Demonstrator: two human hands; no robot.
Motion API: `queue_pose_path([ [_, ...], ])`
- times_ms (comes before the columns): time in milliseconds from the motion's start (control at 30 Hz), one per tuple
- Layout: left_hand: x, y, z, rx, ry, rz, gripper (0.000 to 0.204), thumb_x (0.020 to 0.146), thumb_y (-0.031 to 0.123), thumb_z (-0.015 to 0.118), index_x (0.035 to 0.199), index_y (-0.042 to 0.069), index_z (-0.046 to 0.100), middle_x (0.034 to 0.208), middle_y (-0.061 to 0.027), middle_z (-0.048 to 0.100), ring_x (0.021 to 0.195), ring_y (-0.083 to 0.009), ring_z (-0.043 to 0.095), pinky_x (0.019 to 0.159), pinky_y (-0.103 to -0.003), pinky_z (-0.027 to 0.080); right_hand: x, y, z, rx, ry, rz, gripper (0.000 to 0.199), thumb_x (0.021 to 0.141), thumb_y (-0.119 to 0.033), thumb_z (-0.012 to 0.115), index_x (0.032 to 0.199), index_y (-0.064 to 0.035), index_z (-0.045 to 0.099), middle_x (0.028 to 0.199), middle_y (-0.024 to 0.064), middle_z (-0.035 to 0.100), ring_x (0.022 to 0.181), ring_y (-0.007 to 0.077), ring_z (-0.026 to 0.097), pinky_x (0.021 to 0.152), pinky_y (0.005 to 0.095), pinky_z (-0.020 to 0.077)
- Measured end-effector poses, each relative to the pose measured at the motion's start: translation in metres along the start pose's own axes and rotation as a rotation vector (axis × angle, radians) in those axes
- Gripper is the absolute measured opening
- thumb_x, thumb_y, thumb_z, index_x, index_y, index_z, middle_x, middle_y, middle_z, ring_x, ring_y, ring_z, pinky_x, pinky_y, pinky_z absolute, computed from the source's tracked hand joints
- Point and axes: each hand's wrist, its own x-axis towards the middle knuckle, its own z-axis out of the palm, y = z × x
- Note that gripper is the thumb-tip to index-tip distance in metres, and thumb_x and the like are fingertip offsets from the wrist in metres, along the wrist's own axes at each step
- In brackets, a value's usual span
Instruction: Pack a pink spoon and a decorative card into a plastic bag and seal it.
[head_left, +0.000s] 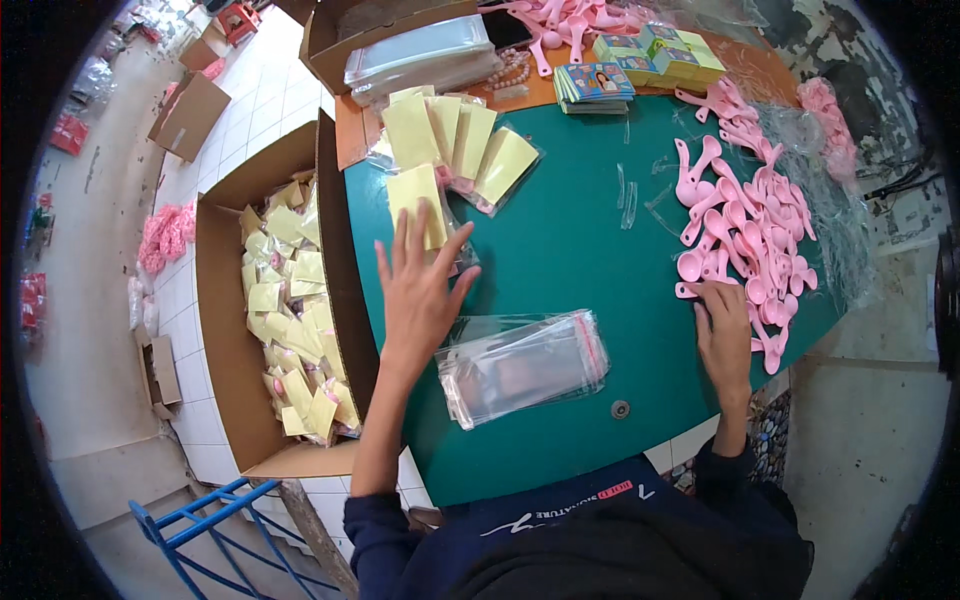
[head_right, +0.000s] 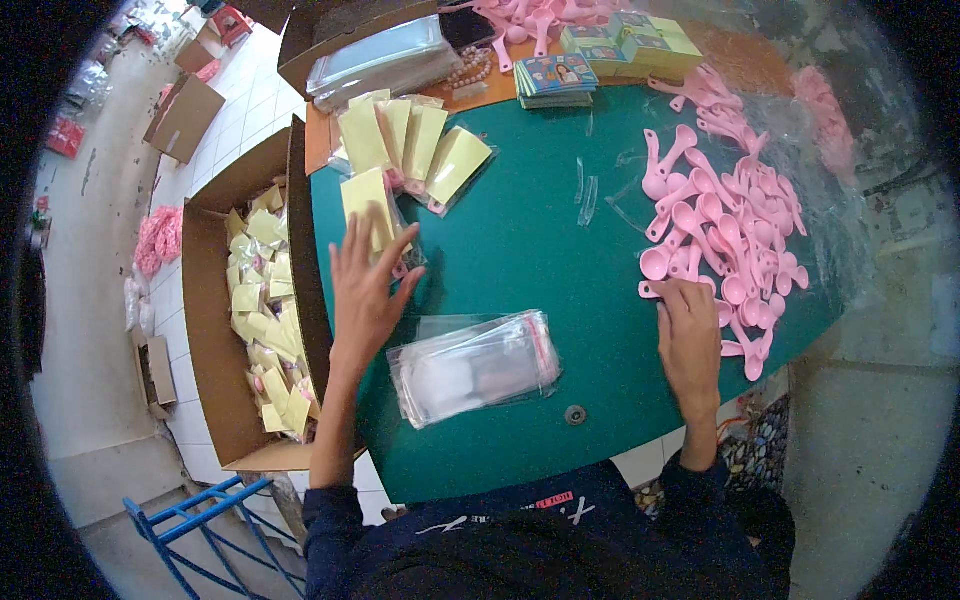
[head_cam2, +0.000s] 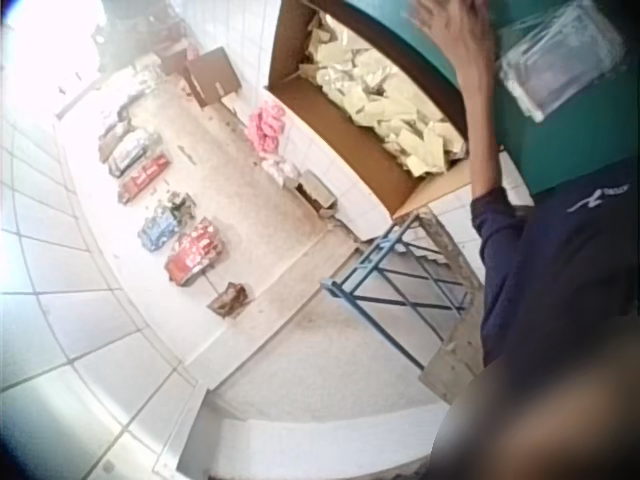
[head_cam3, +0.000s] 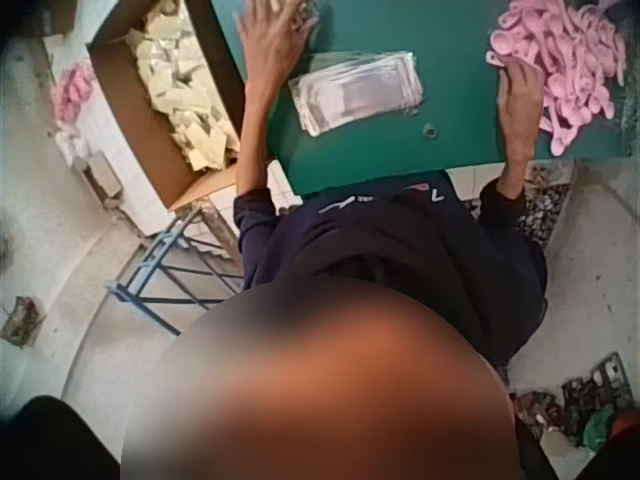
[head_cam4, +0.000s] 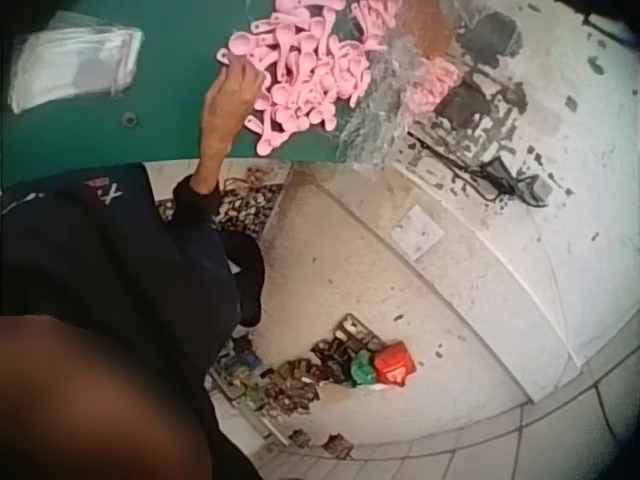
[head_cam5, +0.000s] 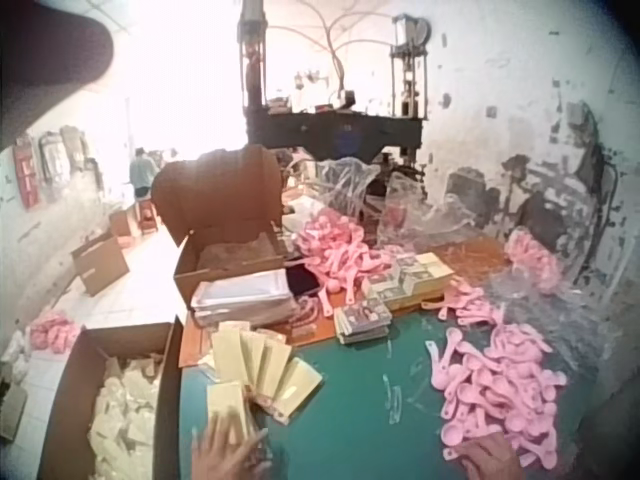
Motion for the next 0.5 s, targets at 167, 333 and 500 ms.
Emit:
queue_pose_path([
  [167,0.022,-0.022,0.016,-0.008,-0.157,0.084,0.043,0.076,0.029,0.064,0.117,0.023,0.052,0.144,-0.0125,0.016,0.133,-0.0348,0.014,0.1,-0.061,0.018,0.008,0.019,0.012,-0.291,-0.078,-0.147,0.032,0.069,0.001,0.057,0.1,-0.0046,0.056,0.095,0.0094,0.053,0.089,0.026,0.048,0.076,0.0359,0.0376],
  [333,-0.004,0.028,-0.002,-0.163,-0.025,0.251,0.031,0.068,0.028,0.071,0.095,0.014,0.06,0.104,-0.0097,0.052,0.095,-0.0277,0.051,0.085,-0.044,0.039,0.018,0.013,-0.004,-0.028,0.074,-0.141,0.023,0.072,0.001,0.055,0.095,-0.0029,0.057,0.094,0.0109,0.054,0.089,0.0272,0.05,0.078,0.0365,0.0392],
  [500,-0.04,0.058,0.007,-0.423,-0.422,0.177,0.028,0.07,0.023,0.069,0.091,0.008,0.057,0.083,-0.0074,0.054,0.078,-0.0266,0.057,0.068,-0.036,0.047,0.017,-0.035,-0.015,0.206,0.377,0.043,0.013,0.081,-0.006,0.055,0.091,-0.0005,0.06,0.09,0.0107,0.056,0.085,0.0218,0.052,0.074,0.0328,0.0417],
])
